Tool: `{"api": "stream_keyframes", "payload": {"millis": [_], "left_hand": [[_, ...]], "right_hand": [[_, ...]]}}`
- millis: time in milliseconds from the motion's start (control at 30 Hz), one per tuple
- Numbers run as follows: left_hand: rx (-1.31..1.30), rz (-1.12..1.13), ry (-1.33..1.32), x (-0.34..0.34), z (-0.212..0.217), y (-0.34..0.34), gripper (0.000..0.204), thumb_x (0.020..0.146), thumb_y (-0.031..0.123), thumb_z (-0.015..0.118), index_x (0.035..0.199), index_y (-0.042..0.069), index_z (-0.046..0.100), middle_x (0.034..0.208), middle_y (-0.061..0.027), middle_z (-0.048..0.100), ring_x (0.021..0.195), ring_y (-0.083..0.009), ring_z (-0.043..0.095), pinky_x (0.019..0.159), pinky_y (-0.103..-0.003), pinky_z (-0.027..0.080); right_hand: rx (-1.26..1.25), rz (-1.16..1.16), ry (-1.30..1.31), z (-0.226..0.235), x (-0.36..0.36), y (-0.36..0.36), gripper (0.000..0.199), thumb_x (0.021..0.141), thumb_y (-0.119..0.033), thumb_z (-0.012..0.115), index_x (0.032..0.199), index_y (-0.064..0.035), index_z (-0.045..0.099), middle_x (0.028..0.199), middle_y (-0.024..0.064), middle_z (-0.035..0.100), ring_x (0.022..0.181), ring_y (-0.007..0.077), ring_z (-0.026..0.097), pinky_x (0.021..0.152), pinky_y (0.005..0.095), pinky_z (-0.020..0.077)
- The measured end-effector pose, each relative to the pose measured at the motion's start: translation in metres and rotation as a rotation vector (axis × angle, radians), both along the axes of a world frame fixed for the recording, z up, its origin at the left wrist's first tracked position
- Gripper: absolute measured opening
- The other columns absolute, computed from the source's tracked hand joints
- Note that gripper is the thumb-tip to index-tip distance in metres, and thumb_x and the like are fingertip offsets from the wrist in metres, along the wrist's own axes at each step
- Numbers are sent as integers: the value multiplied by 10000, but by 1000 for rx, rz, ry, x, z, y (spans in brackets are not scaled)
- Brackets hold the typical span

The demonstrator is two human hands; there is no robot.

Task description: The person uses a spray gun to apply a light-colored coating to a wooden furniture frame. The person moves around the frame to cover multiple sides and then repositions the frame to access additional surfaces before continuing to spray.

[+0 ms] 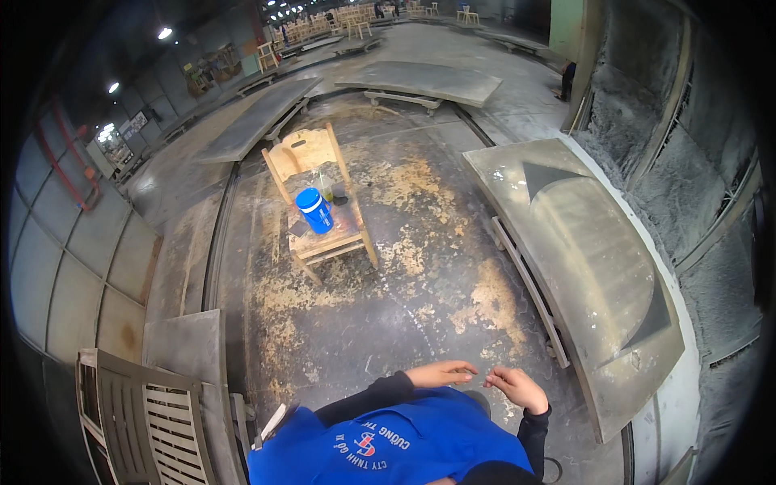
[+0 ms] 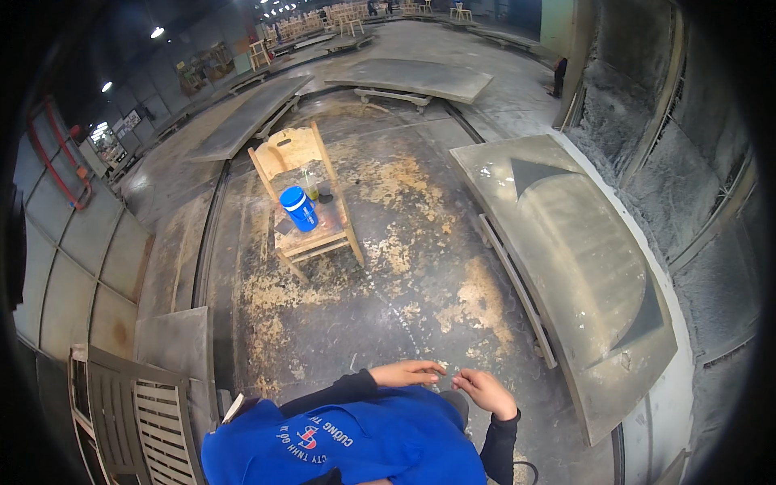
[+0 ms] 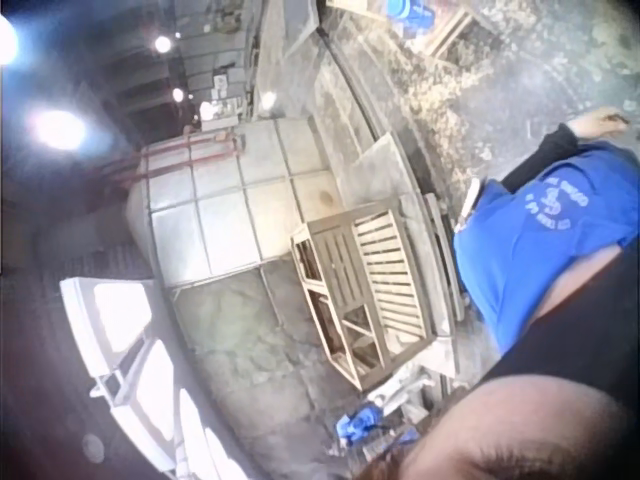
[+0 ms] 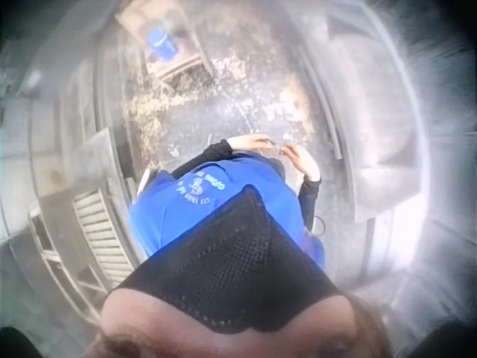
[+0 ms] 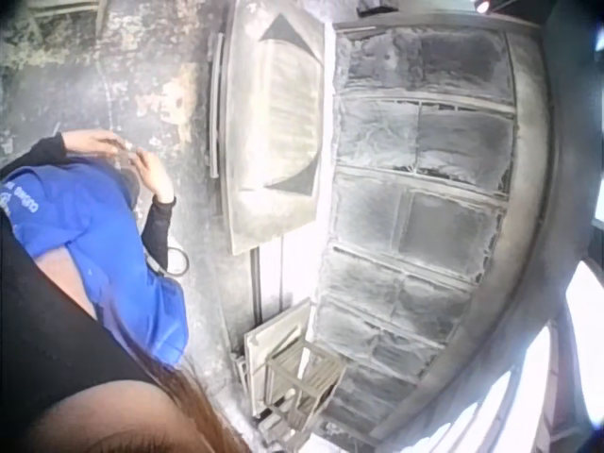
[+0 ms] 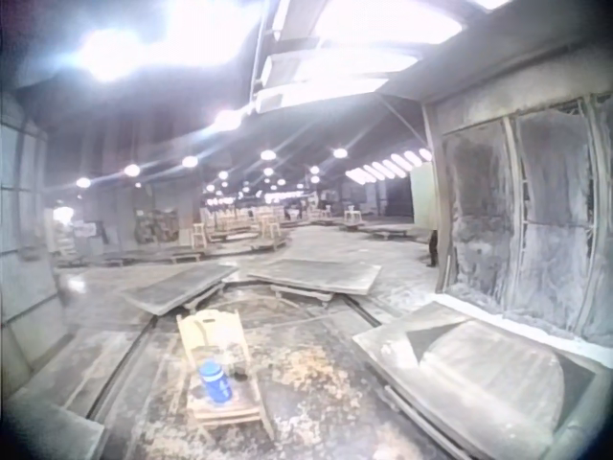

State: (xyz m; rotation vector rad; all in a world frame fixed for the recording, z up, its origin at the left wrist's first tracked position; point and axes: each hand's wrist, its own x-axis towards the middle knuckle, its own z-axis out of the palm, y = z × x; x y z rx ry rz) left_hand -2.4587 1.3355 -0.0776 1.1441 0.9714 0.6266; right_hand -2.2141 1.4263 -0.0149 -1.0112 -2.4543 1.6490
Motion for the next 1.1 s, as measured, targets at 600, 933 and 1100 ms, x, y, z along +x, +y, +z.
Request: {"api": "stream_keyframes", "payload": {"millis": [600,933,1100], "left_hand": [[29,383,-201,-88,4,34,275,1038,200,611,1257,34,614,1114,-24,669,1084,-101,617,963,-273,476],[-32,623,-224,-204,-3,113,264,1049,218,598,1236,34,627,1123,-25,658,1084,-124,622,961,-286,491],[91,680,78,-275,10,161,318,1059,240,572,1282,20,625,1128,-66,690,1071,-144,637,943,-299,495]], "right_hand": [[-94,256,49,6,-160,100,440,1016,-397,599,1277,-42,614,1049,177,739,997,308,713,846,387,541],[-42,436,19,-27,-307,202,490,1010,-461,589,1294,-64,622,1058,167,738,959,304,708,826,388,535],[-186,404,12,-29,-384,262,507,983,-449,641,1289,-45,620,1010,153,737,918,252,706,804,351,532]]}}
